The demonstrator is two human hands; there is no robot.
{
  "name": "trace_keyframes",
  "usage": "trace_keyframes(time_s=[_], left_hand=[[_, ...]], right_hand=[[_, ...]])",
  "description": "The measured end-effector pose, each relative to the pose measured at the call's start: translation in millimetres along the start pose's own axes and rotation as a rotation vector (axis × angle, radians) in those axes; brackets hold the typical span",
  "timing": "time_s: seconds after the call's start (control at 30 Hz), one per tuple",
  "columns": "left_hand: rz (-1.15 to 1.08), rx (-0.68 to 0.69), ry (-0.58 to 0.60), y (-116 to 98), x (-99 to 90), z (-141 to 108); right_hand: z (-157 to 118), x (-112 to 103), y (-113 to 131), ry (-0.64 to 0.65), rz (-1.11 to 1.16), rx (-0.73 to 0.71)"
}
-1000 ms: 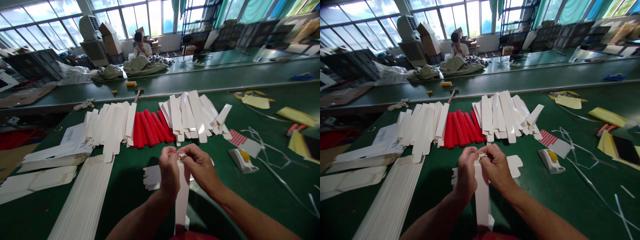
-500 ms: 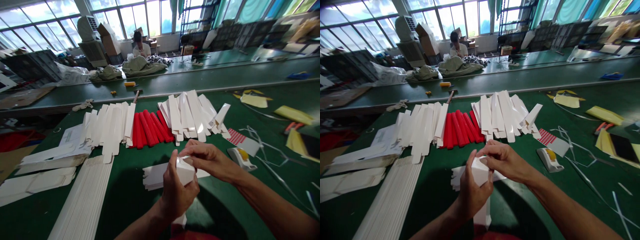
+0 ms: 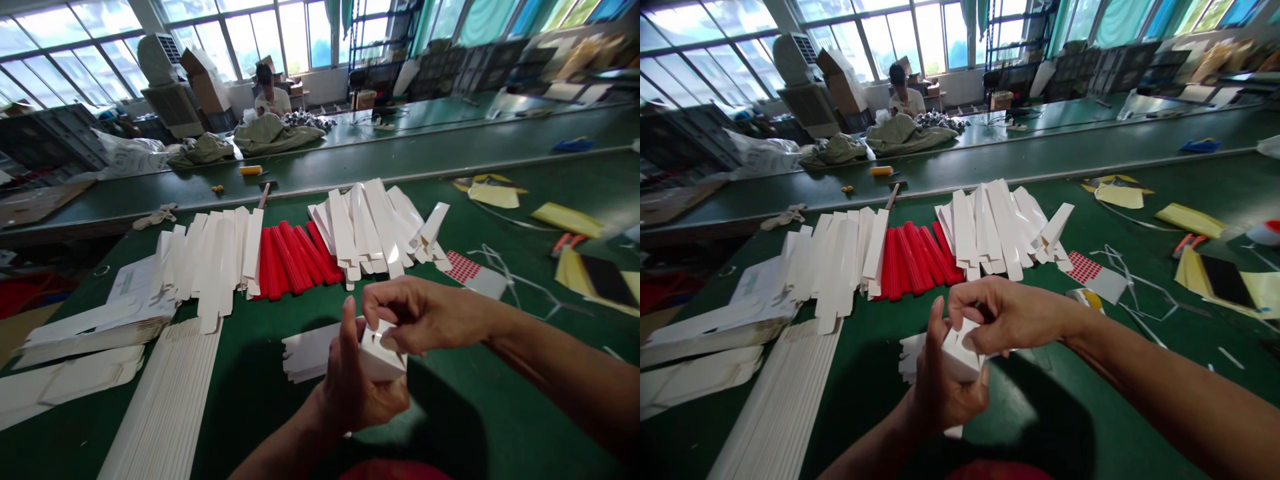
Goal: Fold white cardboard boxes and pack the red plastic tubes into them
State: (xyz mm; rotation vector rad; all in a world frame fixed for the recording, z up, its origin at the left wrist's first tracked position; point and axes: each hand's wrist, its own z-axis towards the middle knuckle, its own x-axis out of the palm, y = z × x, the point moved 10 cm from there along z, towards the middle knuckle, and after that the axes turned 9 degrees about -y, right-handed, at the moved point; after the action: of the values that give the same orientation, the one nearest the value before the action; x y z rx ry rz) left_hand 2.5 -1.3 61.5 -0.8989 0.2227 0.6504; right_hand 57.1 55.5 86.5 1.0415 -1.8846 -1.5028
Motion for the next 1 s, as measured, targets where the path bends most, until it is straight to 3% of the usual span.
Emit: trace_keyframes(time_s=[0.1,0.27,0.47,0.73,0.87,1.0], left_hand=[[-0.002,0.005,-0.013,1.2,0.2,-1.7],[-0.038,0.087,-0.085,-3.7,-4.0,-0.9],[0.008,0.082,-0.114,-1.0,-6.5,0.0],[-0.02,0.074,-0.107,-2.8,-3.4,1.4],[-0.027,0.093,-0.114,-5.3,-2.7,-1.8],[-0.026,0.06,-0.136,-1.3,-5.5,-1.8]], right_hand=[[-1.3,-1.4,11.2,-0.052,-0.133,-0.068],[-7.3,-11.0,29.0,-0.238,-0.547,-0.142],[-9.2,-3.9,34.8,-0.245,-0.74,-0.231],[-8.0,-11.0,27.2,-0.171,-0.647,-0.097],[-6.8,-11.4,32.0,-0.215,-0.646,-0.135],[-3.1,-18.3,13.1,-0.252,-0.339,-0.066]])
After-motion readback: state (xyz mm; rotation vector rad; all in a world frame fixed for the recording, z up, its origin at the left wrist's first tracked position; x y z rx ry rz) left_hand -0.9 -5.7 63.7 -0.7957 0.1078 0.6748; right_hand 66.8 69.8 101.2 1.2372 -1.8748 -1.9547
